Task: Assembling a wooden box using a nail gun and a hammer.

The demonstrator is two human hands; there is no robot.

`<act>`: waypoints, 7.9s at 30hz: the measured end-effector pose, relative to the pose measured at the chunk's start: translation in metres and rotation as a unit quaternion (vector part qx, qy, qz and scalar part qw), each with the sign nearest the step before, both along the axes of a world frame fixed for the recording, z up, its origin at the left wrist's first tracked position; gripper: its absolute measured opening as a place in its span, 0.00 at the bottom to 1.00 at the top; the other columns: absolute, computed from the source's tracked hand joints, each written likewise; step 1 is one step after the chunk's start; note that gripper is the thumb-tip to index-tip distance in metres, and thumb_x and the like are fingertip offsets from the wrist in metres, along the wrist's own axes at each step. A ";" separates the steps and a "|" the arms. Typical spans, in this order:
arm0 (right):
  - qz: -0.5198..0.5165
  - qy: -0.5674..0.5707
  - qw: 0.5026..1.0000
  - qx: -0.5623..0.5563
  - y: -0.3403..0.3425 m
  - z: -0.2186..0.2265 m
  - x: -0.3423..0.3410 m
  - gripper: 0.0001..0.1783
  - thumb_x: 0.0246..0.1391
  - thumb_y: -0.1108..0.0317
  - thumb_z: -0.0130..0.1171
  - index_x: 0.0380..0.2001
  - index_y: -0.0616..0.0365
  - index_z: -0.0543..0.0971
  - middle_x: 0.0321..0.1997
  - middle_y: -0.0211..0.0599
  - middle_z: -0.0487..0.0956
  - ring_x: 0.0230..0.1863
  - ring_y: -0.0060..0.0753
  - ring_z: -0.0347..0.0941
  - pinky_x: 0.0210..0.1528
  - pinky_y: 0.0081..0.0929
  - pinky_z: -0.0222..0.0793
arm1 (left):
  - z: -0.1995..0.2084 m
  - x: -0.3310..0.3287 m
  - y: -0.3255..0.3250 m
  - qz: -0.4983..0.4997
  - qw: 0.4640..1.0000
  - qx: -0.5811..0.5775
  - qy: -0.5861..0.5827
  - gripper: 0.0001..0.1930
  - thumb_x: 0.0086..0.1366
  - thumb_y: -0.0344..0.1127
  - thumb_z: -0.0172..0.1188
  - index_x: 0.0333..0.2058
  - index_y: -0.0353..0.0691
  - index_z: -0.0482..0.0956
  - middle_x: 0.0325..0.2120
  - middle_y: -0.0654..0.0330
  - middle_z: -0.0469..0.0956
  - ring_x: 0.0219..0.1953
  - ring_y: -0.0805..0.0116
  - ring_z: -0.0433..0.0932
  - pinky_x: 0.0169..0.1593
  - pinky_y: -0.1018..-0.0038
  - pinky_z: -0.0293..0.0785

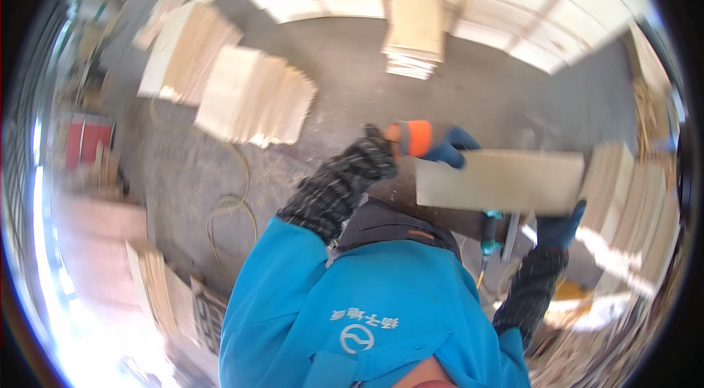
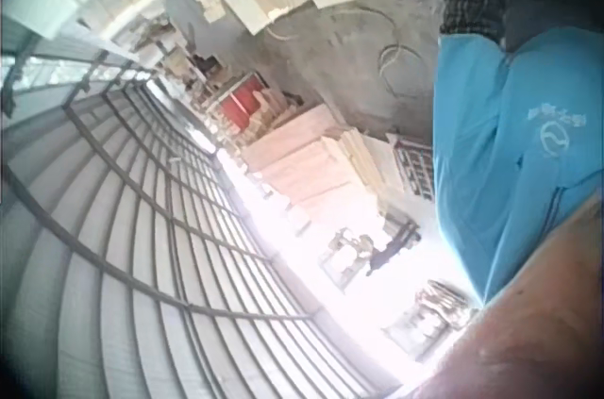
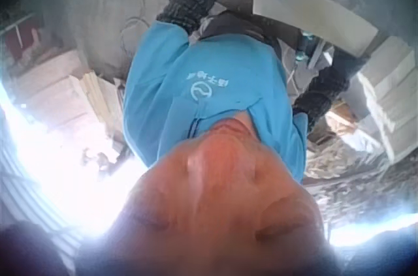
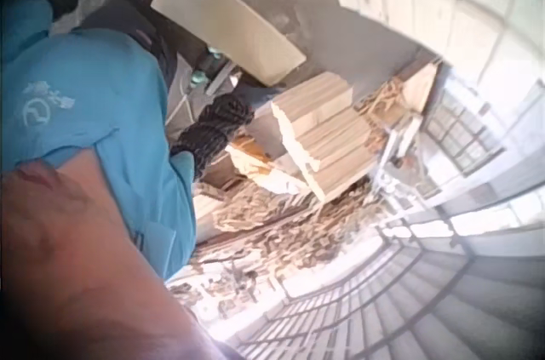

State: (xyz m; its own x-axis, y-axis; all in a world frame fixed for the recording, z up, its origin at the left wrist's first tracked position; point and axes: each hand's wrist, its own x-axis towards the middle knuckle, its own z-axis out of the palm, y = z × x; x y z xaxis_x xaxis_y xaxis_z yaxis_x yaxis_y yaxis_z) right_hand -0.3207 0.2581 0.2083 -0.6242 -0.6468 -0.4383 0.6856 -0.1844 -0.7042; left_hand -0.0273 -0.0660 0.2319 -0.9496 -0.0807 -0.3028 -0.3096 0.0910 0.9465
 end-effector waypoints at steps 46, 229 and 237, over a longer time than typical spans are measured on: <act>0.044 0.063 0.995 -0.062 0.007 0.047 0.074 0.27 0.69 0.58 0.68 0.65 0.59 0.77 0.59 0.46 0.86 0.51 0.46 0.89 0.48 0.51 0.91 | 0.034 0.252 -0.041 0.537 0.797 -0.109 0.256 0.16 0.63 0.17 0.67 0.48 0.37 0.86 0.45 0.59 0.87 0.48 0.68 0.86 0.53 0.72 0.81; 0.202 0.786 0.544 0.213 -0.070 -0.050 0.109 0.17 0.67 0.64 0.69 0.56 0.54 0.86 0.53 0.45 0.89 0.50 0.53 0.87 0.53 0.41 0.84 | -0.093 0.005 0.083 0.242 0.910 -0.283 0.182 0.25 0.60 0.36 0.81 0.57 0.47 0.89 0.68 0.41 0.72 0.59 0.48 0.84 0.59 0.62 0.87; 0.228 0.776 0.537 0.238 -0.071 -0.049 0.110 0.17 0.67 0.63 0.69 0.56 0.55 0.86 0.55 0.44 0.88 0.52 0.51 0.87 0.56 0.40 0.84 | -0.103 0.000 0.079 0.229 0.853 -0.390 0.259 0.24 0.60 0.32 0.81 0.56 0.46 0.89 0.69 0.39 0.72 0.61 0.44 0.84 0.57 0.62 0.87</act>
